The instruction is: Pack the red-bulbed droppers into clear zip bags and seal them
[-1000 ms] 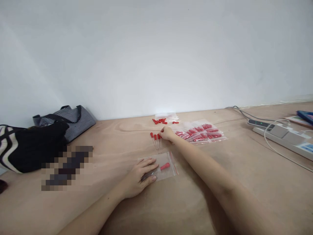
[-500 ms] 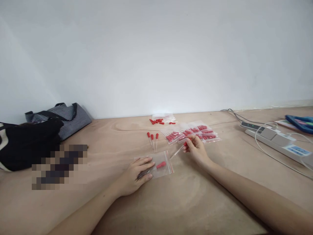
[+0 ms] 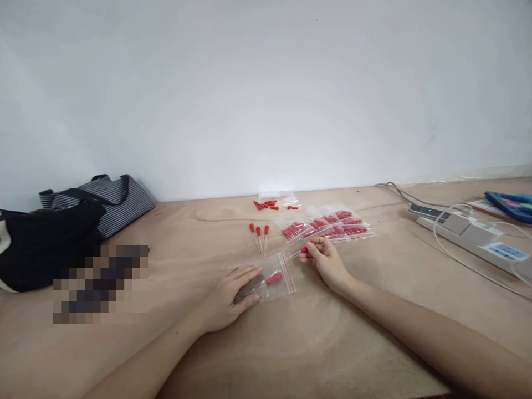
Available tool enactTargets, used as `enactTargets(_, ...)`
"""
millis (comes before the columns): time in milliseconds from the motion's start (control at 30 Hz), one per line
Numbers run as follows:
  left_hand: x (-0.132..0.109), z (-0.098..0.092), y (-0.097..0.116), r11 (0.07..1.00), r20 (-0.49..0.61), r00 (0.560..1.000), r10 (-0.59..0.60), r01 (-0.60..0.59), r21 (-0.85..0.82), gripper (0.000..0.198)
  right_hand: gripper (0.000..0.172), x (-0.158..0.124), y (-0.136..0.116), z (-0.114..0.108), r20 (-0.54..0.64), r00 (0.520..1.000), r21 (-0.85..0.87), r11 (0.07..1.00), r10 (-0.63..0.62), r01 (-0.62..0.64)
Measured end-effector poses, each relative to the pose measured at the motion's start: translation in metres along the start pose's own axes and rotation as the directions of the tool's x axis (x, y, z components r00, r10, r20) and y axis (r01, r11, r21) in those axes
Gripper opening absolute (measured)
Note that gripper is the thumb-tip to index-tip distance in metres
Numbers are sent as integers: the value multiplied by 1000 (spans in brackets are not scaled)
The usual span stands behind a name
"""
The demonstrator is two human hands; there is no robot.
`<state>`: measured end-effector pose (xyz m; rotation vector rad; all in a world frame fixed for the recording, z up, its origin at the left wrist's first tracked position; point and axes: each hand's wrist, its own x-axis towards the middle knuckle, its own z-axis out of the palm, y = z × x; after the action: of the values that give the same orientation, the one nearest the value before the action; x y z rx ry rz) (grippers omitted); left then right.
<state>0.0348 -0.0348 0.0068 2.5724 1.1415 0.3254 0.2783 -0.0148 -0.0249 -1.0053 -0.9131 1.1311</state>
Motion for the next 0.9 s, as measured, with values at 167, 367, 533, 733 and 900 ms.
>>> enactTargets(167,0,0,2,1000,-17,1000,-10,10,-4,50,43,-9,2,15,134,989,-43,998,56,-50)
enactTargets(367,1,2,-1,1000,-33,999,0,0,-14,47,38,-2,0,18,317,936,-191,977,150,-92)
enactTargets(533,1,1,-1,1000,-26,1000,-3,3,-9,46,32,10,-5,20,472,841,-293,947,264,-132)
enactTargets(733,1,1,0,1000,-15,1000,4,-4,5,47,11,11,3,36,483,834,-459,888,266,-17)
enactTargets(900,0,2,-2,1000,-2,1000,5,-5,6,48,7,16,3,33,329,943,-697,689,58,200)
